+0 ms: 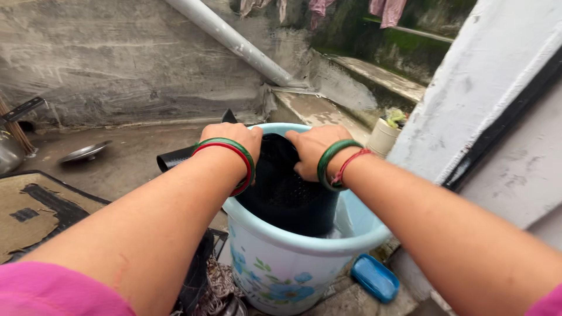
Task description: The person fills a mug with water from a tap, pours it over a car mat to rinse it, and then places the mat into a bucket of water to scrub it by hand.
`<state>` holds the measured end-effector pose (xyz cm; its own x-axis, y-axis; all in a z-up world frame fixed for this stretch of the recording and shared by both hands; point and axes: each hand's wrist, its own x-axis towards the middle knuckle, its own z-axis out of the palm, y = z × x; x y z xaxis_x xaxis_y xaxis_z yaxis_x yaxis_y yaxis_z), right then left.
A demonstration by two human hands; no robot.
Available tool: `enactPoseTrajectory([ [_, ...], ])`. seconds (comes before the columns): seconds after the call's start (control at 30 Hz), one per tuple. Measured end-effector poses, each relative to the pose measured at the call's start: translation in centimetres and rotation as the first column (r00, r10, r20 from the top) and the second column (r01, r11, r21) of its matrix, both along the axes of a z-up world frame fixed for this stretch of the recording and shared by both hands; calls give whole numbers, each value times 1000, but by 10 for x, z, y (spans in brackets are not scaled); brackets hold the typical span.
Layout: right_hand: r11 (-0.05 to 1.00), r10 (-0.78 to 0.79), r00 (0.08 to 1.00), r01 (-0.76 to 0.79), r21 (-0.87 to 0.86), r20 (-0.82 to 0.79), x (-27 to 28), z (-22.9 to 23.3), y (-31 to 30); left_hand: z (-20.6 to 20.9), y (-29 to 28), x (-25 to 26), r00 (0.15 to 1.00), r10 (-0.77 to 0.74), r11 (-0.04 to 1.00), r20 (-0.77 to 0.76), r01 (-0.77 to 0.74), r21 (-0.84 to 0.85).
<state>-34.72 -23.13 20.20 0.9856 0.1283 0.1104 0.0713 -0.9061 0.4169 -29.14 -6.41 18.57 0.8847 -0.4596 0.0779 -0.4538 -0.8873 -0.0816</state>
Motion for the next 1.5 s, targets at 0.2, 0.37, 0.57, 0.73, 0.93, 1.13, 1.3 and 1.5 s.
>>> enactPoseTrajectory([
  [0.2,981,192,963,-190,-27,189,36,-21,-13,2,-18,8,998,57,998,12,-57,-35],
  [0.37,990,-66,997,70,120,-34,33,-17,-10,8,-18,2,997,76,997,-22,-76,9],
  [0.57,984,-93,995,98,151,-40,1,52,-17,45,-2,-1,999,-31,991,31,35,-131],
  [0.73,976,-206,944,181,118,258,-35,130,-29,106,-21,1,935,-78,927,346,195,-319],
  [0.93,979,-135,983,113,168,127,-61,129,-32,117,-17,-31,959,-47,961,278,120,-251],
  [1.13,865,130,817,183,467,-562,-43,40,-22,78,-15,-66,945,-83,986,-317,125,114],
  [1.3,857,67,808,254,449,-585,-34,26,-10,77,1,-60,903,-70,994,-425,101,49],
  [1.5,962,-128,758,252,106,-639,-47,30,21,71,18,-48,980,70,994,-187,-84,-63],
])
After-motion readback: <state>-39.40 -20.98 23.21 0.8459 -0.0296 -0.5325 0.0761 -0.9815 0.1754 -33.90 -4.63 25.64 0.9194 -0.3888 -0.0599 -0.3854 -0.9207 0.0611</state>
